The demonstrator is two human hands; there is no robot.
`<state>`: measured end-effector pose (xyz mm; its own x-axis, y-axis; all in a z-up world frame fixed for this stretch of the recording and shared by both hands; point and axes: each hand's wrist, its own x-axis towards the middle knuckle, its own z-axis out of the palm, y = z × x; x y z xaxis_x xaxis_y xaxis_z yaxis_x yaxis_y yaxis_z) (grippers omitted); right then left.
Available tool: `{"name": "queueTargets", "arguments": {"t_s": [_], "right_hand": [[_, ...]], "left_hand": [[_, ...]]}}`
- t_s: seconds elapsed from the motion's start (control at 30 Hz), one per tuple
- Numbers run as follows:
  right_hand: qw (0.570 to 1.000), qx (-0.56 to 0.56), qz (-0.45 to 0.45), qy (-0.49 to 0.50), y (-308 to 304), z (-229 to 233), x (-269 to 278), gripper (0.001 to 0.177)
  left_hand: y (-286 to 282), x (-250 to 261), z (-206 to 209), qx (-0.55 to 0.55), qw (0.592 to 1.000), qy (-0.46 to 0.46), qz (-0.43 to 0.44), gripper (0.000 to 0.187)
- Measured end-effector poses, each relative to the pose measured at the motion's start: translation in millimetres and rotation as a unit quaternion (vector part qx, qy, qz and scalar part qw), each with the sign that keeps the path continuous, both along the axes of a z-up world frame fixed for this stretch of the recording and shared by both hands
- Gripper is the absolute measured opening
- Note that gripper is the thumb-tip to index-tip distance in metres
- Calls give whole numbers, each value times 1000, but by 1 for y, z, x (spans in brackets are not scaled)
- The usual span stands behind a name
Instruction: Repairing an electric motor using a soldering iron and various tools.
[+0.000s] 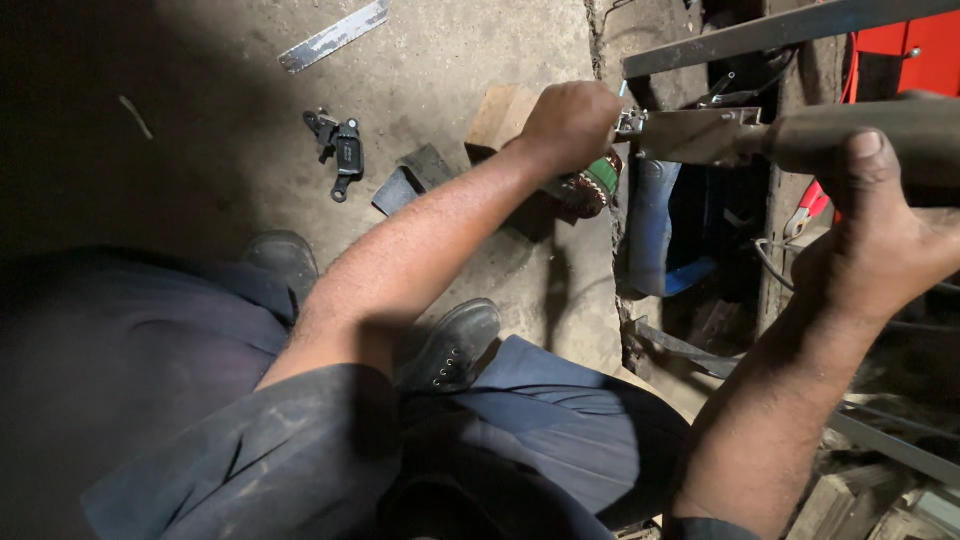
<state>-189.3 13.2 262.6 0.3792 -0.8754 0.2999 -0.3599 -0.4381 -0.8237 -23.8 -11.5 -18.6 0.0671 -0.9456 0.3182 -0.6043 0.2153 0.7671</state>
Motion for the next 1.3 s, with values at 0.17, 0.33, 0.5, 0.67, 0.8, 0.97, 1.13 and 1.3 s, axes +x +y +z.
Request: {"name": "queueTargets", "arguments": {"t_s": [0.17, 0.33, 0.5, 0.67, 0.8, 0.97, 1.13, 1.3], "right_hand": [[999, 1, -31, 22, 0, 3, 4, 37], [999, 5, -48, -13, 5, 2, 13, 38], [999, 2, -44, -28, 1, -4, 0, 39], [998, 8, -46, -32, 6, 1, 6, 41], [996, 23, -62, -58, 13, 1, 18, 42], [999, -12, -37, -14, 3, -11, -17, 42], [997, 15, -58, -57, 13, -4, 6, 44], [997, 5, -50, -64, 19, 5, 31, 46]], "left_hand": [[-2, -1, 0, 59, 998, 9, -34, 18], [0, -1, 0, 41, 999, -6, -9, 14], [5, 10, 0, 48, 996, 72, -36, 14], [20, 61, -1, 94, 977, 187, 51, 7], [31, 90, -47, 197, 946, 197, 166, 9], [69, 97, -97, 235, 943, 104, 212, 11], [84, 97, -105, 310, 927, 105, 183, 15], [78, 108, -94, 210, 957, 36, 199, 23]]}}
